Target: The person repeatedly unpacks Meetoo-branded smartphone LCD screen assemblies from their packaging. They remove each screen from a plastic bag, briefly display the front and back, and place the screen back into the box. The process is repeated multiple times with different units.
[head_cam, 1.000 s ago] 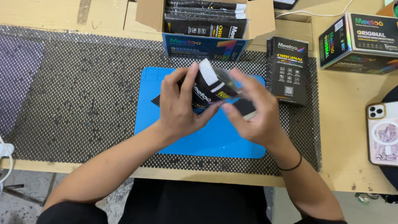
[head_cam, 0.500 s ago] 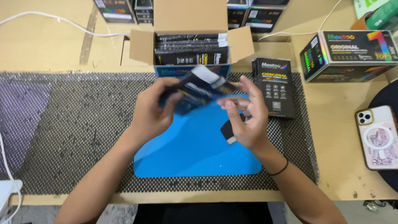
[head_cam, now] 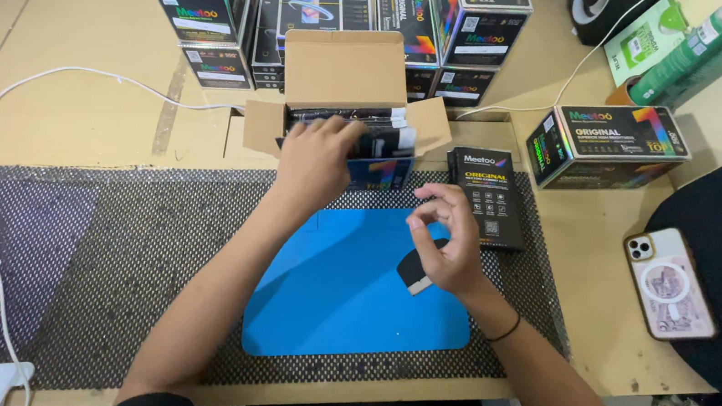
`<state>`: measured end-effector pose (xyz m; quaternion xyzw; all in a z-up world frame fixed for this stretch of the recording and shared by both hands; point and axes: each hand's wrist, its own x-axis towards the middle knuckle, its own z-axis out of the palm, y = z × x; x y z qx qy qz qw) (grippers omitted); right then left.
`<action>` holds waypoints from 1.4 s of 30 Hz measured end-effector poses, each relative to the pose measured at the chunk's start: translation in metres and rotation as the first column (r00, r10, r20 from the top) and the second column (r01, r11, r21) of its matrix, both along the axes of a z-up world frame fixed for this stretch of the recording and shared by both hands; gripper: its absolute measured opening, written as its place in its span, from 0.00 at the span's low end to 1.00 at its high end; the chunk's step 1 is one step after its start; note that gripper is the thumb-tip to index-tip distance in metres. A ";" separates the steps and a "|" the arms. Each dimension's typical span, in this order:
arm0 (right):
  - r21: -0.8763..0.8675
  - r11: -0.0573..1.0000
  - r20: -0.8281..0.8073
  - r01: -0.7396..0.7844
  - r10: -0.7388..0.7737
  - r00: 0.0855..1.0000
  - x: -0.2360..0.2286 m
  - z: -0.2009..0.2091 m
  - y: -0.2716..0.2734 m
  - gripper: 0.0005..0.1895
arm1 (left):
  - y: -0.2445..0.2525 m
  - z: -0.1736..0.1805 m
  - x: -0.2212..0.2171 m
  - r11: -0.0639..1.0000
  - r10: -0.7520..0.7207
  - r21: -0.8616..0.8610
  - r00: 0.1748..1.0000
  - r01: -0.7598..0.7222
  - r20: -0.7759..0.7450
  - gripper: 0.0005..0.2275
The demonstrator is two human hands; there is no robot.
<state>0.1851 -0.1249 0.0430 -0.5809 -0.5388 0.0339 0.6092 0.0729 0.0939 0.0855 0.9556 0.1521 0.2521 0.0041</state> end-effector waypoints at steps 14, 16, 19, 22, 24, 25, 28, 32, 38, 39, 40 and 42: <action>-0.179 0.973 0.509 0.147 -0.036 0.860 0.011 0.046 0.059 0.13 | 0.018 -0.044 0.022 0.978 0.206 0.014 0.973 -0.209 0.105 0.15; -0.167 0.973 0.529 0.161 -0.050 0.847 0.024 0.048 0.074 0.13 | 0.024 -0.037 0.024 0.979 0.205 0.002 0.976 -0.206 0.067 0.15; -0.206 0.972 0.534 0.112 0.016 0.845 0.049 0.049 0.100 0.15 | 0.044 -0.026 0.029 0.952 0.162 -0.252 0.984 -0.176 -0.073 0.25; -0.220 0.951 0.633 0.218 -0.031 0.773 0.069 0.060 0.121 0.10 | 0.058 -0.013 0.034 0.908 0.166 -0.366 0.976 -0.207 -0.139 0.21; -0.628 0.728 0.520 0.275 0.129 0.845 0.076 0.080 0.131 0.10 | 0.063 0.004 0.033 0.882 0.075 -0.435 0.964 -0.183 -0.254 0.14; -0.625 0.730 0.523 0.277 0.128 0.843 0.079 0.084 0.134 0.10 | 0.062 0.012 0.035 0.883 0.075 -0.434 0.965 -0.181 -0.250 0.14; -0.796 0.568 0.387 0.211 0.210 0.898 0.082 0.101 0.142 0.11 | 0.064 0.025 0.039 0.787 0.045 -0.530 0.886 -0.316 -0.462 0.16; -0.881 0.413 0.369 0.232 0.293 0.882 0.074 0.110 0.145 0.17 | 0.066 0.020 0.035 0.801 -0.008 -0.509 0.844 -0.316 -0.536 0.17; -0.833 0.474 0.451 0.284 0.286 0.845 0.082 0.081 0.146 0.17 | 0.065 0.007 0.030 0.896 -0.046 -0.402 0.862 -0.187 -0.505 0.15; -0.816 0.497 0.471 0.295 0.274 0.839 0.083 0.075 0.144 0.15 | 0.062 0.000 0.029 0.927 -0.039 -0.345 0.880 -0.145 -0.474 0.14; -0.815 0.498 0.472 0.297 0.272 0.839 0.083 0.070 0.141 0.15 | 0.060 -0.005 0.028 0.928 -0.039 -0.344 0.880 -0.144 -0.473 0.14; -0.682 0.664 0.570 0.306 0.221 0.791 0.083 0.059 0.135 0.10 | 0.057 -0.015 0.025 0.971 -0.017 -0.227 0.928 -0.073 -0.372 0.13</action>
